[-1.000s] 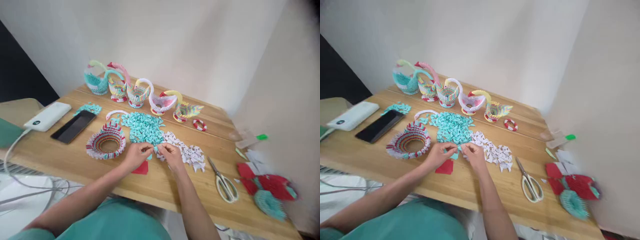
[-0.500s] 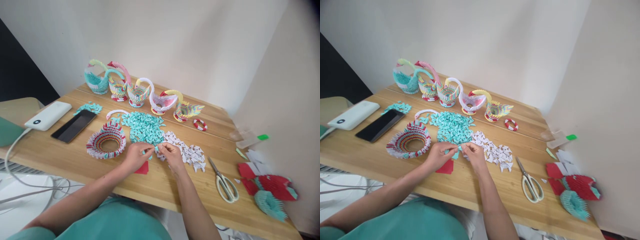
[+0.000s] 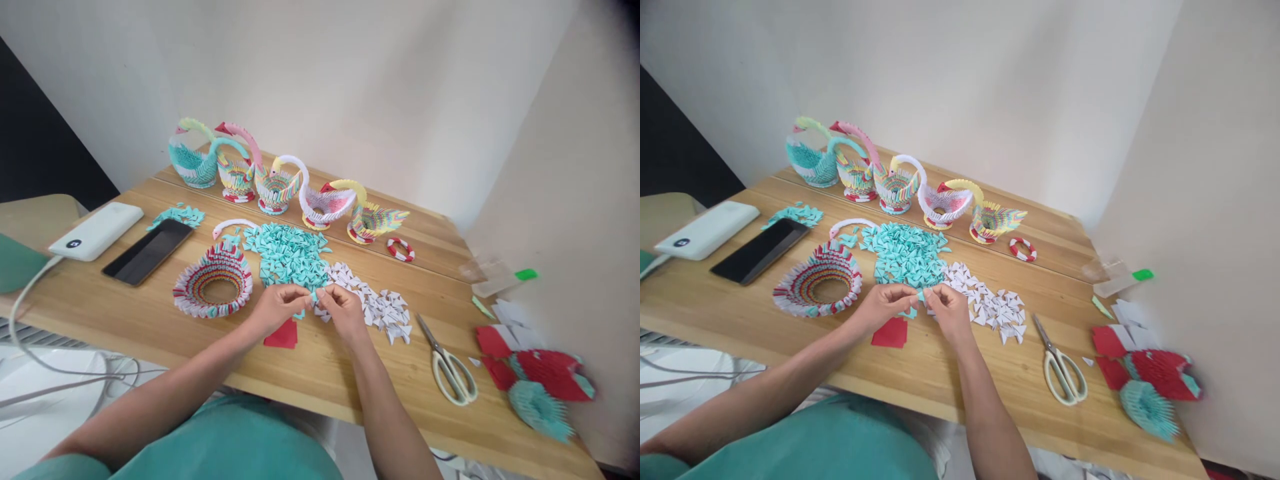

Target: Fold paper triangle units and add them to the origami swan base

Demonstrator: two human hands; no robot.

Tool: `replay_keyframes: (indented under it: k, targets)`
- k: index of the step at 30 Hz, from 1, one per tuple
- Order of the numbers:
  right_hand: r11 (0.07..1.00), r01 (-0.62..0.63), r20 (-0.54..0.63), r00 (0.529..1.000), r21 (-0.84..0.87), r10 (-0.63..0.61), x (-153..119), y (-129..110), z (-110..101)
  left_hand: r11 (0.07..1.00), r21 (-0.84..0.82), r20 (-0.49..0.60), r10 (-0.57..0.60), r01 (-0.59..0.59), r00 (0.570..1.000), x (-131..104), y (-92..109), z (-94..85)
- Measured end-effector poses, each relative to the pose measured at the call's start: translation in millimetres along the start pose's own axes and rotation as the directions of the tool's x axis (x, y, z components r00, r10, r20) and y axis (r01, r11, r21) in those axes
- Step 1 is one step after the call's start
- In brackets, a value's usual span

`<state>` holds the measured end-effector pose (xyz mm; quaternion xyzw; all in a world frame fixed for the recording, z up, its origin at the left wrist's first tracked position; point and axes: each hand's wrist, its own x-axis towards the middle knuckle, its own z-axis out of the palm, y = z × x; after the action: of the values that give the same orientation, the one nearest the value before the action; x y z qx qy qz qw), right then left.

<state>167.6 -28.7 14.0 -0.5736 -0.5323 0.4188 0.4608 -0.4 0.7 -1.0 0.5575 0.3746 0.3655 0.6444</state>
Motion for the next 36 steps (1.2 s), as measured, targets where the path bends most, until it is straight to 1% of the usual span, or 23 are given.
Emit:
replay_keyframes:
  k: [4, 6, 8, 10, 14, 17, 20, 27, 32, 36]
  targets:
    - [0.999, 0.002, 0.017, 1.000, -0.043, -0.001, -0.7, 0.2, 1.1, 0.986, 0.134, -0.033, 0.104, -0.099, 0.994, -1.0, 2.8, 0.5]
    - [0.999, 0.007, 0.033, 0.999, -0.049, -0.006, -0.7, 1.6, 0.9, 0.985, 0.138, -0.026, 0.110, -0.106, 0.994, -1.2, 3.9, -0.2]
    - [0.999, 0.012, 0.044, 0.999, -0.044, -0.010, -0.4, 3.0, -0.1, 0.995, 0.074, 0.005, 0.065, -0.065, 0.998, -0.9, 4.2, -1.2]
    - [1.000, 0.015, 0.035, 0.999, -0.017, -0.014, 0.0, 3.8, -1.9, 1.000, -0.026, 0.044, 0.011, -0.010, 0.999, -0.4, 3.5, -2.0]
    - [0.997, 0.005, 0.010, 1.000, 0.076, -0.006, 0.6, 3.2, -5.3, 0.973, -0.219, 0.104, -0.051, 0.073, 0.993, 0.6, 0.9, -2.9]
    - [0.994, -0.008, 0.015, 1.000, 0.112, 0.006, 0.4, 2.3, -5.3, 0.954, -0.274, 0.133, -0.088, 0.122, 0.987, 1.0, 0.2, -3.0]
    - [0.993, -0.022, 0.017, 1.000, 0.112, 0.020, -0.1, 2.8, -3.4, 0.958, -0.259, 0.119, -0.097, 0.125, 0.988, 1.2, 0.4, -2.9]
    - [0.997, -0.021, 0.023, 1.000, 0.076, 0.019, -0.6, 4.3, -1.9, 0.980, -0.186, 0.087, -0.055, 0.070, 0.995, 1.7, -4.3, -3.0]
    - [0.998, -0.008, 0.002, 1.000, 0.057, 0.008, -1.1, 2.2, -2.5, 0.980, -0.182, 0.083, -0.062, 0.077, 0.995, 0.9, -0.4, -2.2]
    - [0.999, 0.003, 0.007, 1.000, 0.033, -0.003, -0.9, 0.9, -1.5, 0.987, -0.150, 0.075, -0.050, 0.061, 0.996, 1.3, 1.5, -2.2]
